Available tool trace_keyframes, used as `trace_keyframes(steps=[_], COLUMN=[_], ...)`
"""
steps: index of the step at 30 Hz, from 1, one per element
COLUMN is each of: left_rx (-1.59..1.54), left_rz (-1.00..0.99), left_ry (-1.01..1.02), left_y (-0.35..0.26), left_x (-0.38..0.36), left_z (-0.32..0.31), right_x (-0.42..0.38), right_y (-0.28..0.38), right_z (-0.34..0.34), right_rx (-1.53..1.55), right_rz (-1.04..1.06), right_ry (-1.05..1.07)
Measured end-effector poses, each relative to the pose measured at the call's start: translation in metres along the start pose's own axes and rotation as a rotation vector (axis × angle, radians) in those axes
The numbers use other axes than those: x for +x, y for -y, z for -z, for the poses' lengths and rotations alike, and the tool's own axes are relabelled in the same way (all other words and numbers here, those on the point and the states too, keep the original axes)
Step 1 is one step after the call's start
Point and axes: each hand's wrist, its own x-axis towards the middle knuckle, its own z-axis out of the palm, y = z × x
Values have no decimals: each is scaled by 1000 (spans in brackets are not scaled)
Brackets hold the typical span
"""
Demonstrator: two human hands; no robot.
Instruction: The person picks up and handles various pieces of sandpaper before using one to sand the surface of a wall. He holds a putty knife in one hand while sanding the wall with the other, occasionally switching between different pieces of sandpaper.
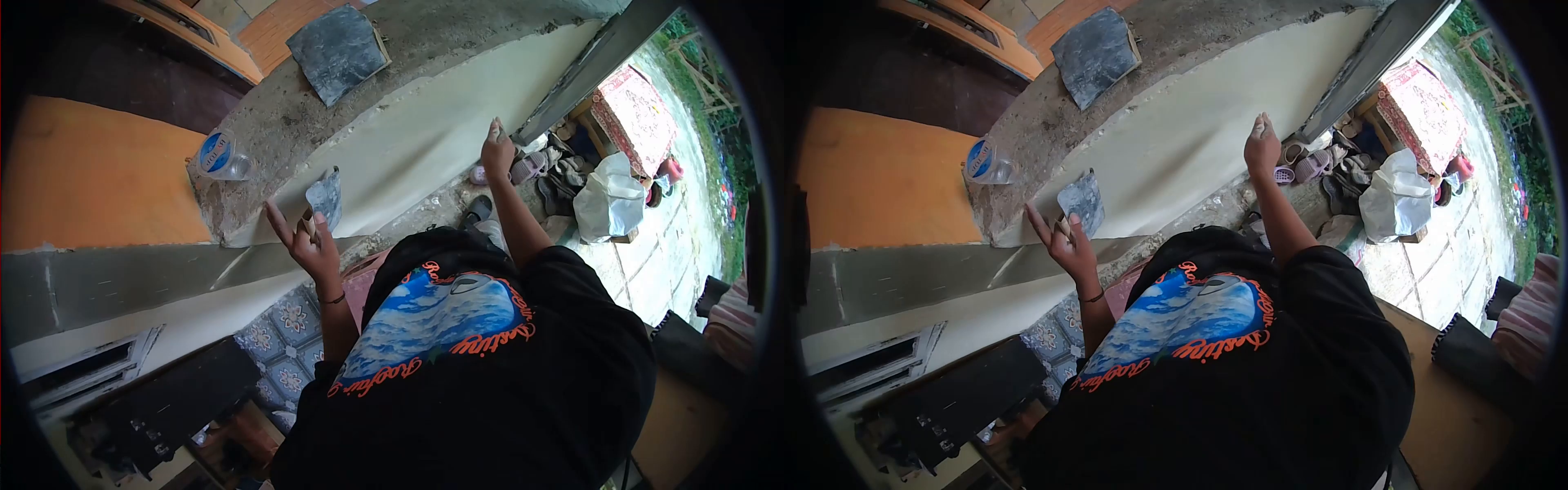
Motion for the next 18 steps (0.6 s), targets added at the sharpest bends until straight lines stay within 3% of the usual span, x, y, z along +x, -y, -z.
trace_keyframes(steps=[1, 3, 5, 6, 8, 12, 15, 18], left_rx=[-86, -169, -335, -317, -406, -569, -732, -854], left_rz=[84, 165, 445, 389, 422, 461, 499, 574], left_ry=[-38, -63, 116, 157, 258, 428, 573, 625], left_y=[-5, -13, -13, -7, -11, -6, -14, -32], left_x=[-5, -15, -28, -35, -33, -27, -15, -10], left_z=[1, -2, -5, -10, -13, -29, -41, -53], right_x=[21, 44, 20, 7, -11, -63, -71, -66], right_y=[-21, -89, -57, -58, -55, -12, 4, 40], right_z=[11, 14, 48, 49, 52, 35, 24, 41], right_rx=[-69, 186, 419, 421, 494, 718, 875, 934], right_rz=[-276, -198, -340, -351, -480, -526, -479, -477], right_ry=[-32, -167, 18, 20, 330, 583, 891, 1060])
